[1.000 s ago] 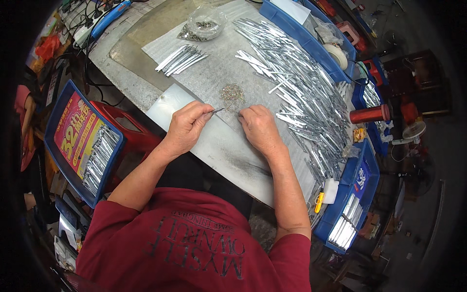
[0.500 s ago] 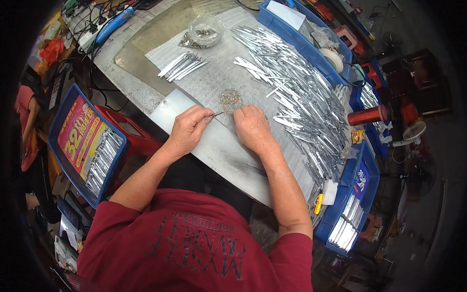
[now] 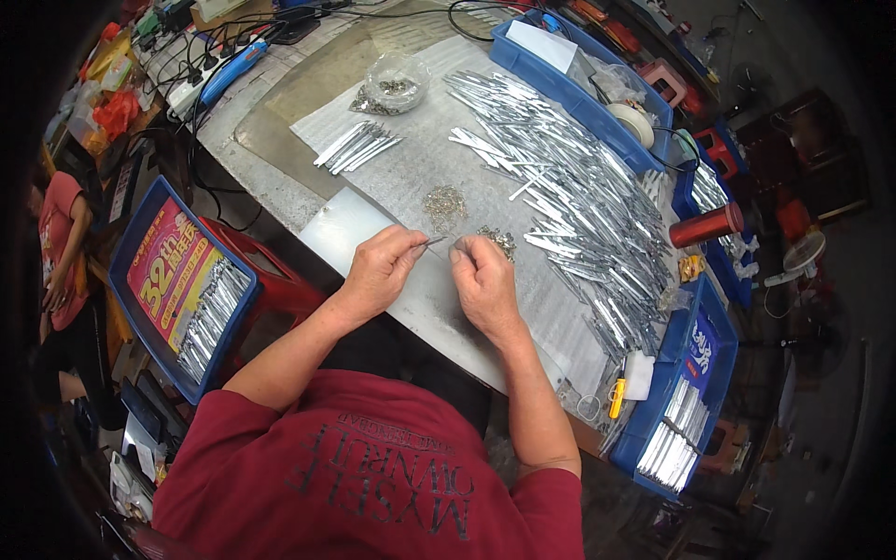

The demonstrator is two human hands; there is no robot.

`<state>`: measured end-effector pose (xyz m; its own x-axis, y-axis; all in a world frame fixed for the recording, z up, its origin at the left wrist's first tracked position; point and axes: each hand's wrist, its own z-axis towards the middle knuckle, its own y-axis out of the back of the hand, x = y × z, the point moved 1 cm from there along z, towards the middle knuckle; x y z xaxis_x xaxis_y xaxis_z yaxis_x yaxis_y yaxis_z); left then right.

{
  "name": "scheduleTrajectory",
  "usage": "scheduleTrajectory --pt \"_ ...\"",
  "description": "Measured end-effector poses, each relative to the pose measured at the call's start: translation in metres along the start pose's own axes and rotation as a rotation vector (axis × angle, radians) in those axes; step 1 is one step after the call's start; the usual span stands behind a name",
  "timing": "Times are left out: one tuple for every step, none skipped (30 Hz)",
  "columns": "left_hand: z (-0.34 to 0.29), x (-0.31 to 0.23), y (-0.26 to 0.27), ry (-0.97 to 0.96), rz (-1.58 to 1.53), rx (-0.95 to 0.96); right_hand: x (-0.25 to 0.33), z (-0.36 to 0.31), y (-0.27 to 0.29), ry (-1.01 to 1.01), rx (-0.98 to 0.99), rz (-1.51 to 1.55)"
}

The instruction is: The person assembles metal components by picking up metal strips and attaching small metal fasteners onto them by hand.

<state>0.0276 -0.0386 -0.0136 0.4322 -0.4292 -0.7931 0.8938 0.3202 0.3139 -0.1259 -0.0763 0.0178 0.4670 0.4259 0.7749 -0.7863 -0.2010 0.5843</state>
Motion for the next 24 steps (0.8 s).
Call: scheduleTrajectory --pt "0.000 -0.003 -0.001 -0.001 0.000 0.005 0.001 -0.002 -0.002 -0.033 -0.003 0.041" --pt "0.000 -0.007 -0.002 0.012 -0.010 -0.001 0.001 -0.005 -0.004 -0.036 -0.006 0.044" --pt "0.000 -0.009 -0.003 0.025 -0.019 -0.008 0.001 -0.007 -0.006 -0.078 -0.022 0.108" --pt "-0.001 -0.011 -0.004 0.023 -0.019 -0.003 0.001 -0.009 -0.007 -0.119 -0.039 0.172" --pt "-0.001 -0.013 -0.005 0.033 -0.027 -0.001 0.001 -0.011 -0.007 -0.120 -0.043 0.173" --pt "-0.002 -0.014 -0.006 0.044 -0.034 0.000 0.001 -0.013 -0.007 -0.137 -0.056 0.212" --pt "-0.002 -0.015 -0.006 0.042 -0.034 0.004 0.000 -0.015 -0.007 -0.153 -0.068 0.252" --pt "-0.003 -0.017 -0.007 0.045 -0.031 0.011 -0.001 -0.017 -0.008 -0.154 -0.071 0.254" --pt "-0.003 -0.017 -0.007 0.048 -0.028 0.018 -0.002 -0.018 -0.008 -0.153 -0.074 0.257" --pt "-0.004 -0.017 -0.008 0.048 -0.027 0.020 -0.003 -0.019 -0.009 -0.152 -0.074 0.260" --pt "-0.005 -0.017 -0.009 0.042 -0.015 0.012 -0.003 -0.020 -0.010 -0.153 -0.075 0.262" --pt "-0.006 -0.018 -0.009 0.035 -0.004 0.005 -0.003 -0.022 -0.011 -0.152 -0.092 0.270" --pt "-0.006 -0.019 -0.010 0.035 -0.003 0.006 -0.003 -0.022 -0.012 -0.152 -0.108 0.278" --pt "-0.007 -0.020 -0.010 0.048 -0.014 0.014 -0.005 -0.023 -0.012 -0.153 -0.109 0.279" --pt "-0.008 -0.021 -0.011 0.060 -0.026 0.022 -0.007 -0.024 -0.013 -0.153 -0.118 0.283" --pt "-0.008 -0.022 -0.012 0.060 -0.026 0.024 -0.009 -0.025 -0.014 -0.153 -0.128 0.287" --pt "-0.009 -0.022 -0.013 0.060 -0.032 0.020 -0.009 -0.025 -0.014 -0.154 -0.130 0.287" --pt "-0.009 -0.022 -0.014 0.060 -0.038 0.015 -0.009 -0.025 -0.014 -0.157 -0.134 0.298" --pt "-0.010 -0.023 -0.014 0.059 -0.038 0.016 -0.009 -0.026 -0.014 -0.160 -0.139 0.309" --pt "-0.010 -0.024 -0.014 0.064 -0.048 0.031 -0.009 -0.026 -0.014 -0.161 -0.140 0.310" --pt "-0.010 -0.025 -0.015 0.069 -0.058 0.045 -0.010 -0.027 -0.014 -0.180 -0.149 0.327" --pt "-0.010 -0.025 -0.015 0.070 -0.057 0.045 -0.010 -0.027 -0.015 -0.198 -0.156 0.344" --pt "-0.011 -0.024 -0.016 0.058 -0.039 0.024 -0.010 -0.027 -0.015 -0.198 -0.156 0.345" --pt "-0.011 -0.024 -0.017 0.046 -0.021 0.003 -0.011 -0.027 -0.015 -0.196 -0.156 0.343"
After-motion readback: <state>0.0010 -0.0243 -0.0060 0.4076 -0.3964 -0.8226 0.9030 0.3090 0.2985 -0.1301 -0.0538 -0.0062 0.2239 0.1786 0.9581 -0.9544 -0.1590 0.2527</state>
